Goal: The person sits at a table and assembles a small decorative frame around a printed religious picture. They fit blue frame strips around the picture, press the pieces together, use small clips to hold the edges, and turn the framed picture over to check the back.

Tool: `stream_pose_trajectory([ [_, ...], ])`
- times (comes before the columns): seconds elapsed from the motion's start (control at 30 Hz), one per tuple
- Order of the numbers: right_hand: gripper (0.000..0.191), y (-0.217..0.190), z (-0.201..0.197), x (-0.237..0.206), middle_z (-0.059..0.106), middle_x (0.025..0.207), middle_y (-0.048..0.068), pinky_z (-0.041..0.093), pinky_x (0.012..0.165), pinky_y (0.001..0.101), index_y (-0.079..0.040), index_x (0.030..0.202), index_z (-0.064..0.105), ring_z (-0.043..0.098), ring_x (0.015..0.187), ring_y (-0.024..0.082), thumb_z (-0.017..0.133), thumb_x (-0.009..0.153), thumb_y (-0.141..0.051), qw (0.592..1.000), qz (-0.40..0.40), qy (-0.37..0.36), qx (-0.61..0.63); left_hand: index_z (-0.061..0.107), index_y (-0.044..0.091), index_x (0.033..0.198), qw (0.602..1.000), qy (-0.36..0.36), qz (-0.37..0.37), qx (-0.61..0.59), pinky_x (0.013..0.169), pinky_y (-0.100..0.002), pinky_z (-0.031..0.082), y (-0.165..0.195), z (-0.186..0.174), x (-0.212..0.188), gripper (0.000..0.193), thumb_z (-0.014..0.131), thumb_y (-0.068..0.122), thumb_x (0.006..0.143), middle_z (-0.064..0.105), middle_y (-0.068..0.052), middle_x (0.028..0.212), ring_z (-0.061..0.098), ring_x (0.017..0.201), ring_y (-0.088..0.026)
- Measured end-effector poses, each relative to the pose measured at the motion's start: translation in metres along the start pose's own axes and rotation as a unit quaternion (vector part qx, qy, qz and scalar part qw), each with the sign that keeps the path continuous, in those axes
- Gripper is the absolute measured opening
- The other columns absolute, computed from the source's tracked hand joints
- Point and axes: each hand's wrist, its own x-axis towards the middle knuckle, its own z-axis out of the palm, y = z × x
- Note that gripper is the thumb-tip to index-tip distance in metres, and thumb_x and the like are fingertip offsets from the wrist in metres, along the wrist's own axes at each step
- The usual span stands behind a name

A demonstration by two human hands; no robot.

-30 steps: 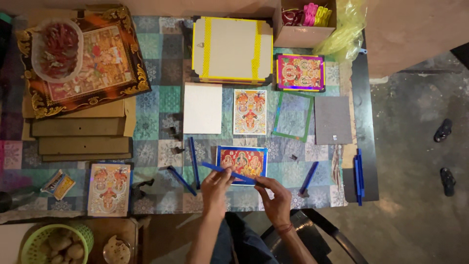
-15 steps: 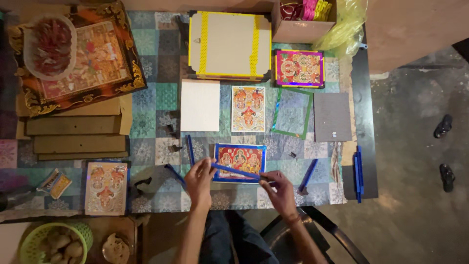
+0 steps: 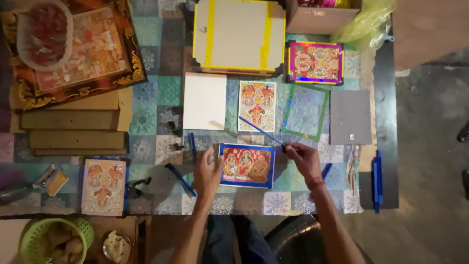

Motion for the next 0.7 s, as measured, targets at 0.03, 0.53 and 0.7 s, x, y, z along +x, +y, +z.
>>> stream_pose_trajectory([
  [0.03,0.026,0.002,-0.001,0.003,0.078,0.095,0.006,0.057,0.074,0.0241,0.001,0.114,0.077,0.069,0.082,0.008,0.072,0.097,-0.018,1.0,0.0,-0.006,-0.022,0.064,0.001,0.131,0.999,0.0,0.029,0.029,0.086,-0.04,0.058,-0.003,0.002,-0.002,0.056,0.077,0.034,0.088,0.073,-0.017,0.118,0.072,0.103,-0.028],
  [0.53,0.019,0.03,-0.003,0.03,0.08,0.083,0.006,0.057,0.062,0.0257,-0.005,0.105,0.081,0.07,0.071,0.007,0.075,0.091,-0.015,0.985,0.04,-0.032,-0.165,0.06,-0.004,0.129,0.98,0.026,0.062,0.19,0.098,-0.046,0.048,-0.027,0.038,-0.008,0.065,0.084,0.032,0.081,0.065,-0.02,0.117,0.06,0.112,-0.036],
  [0.7,0.018,0.037,-0.003,0.031,0.08,0.084,0.005,0.057,0.063,0.0243,-0.003,0.104,0.081,0.069,0.074,0.005,0.077,0.089,-0.014,0.988,0.008,-0.041,-0.15,0.06,-0.006,0.127,0.977,0.039,0.072,0.197,0.097,-0.047,0.049,-0.031,0.042,-0.006,0.067,0.086,0.031,0.077,0.065,-0.019,0.114,0.06,0.11,-0.036],
])
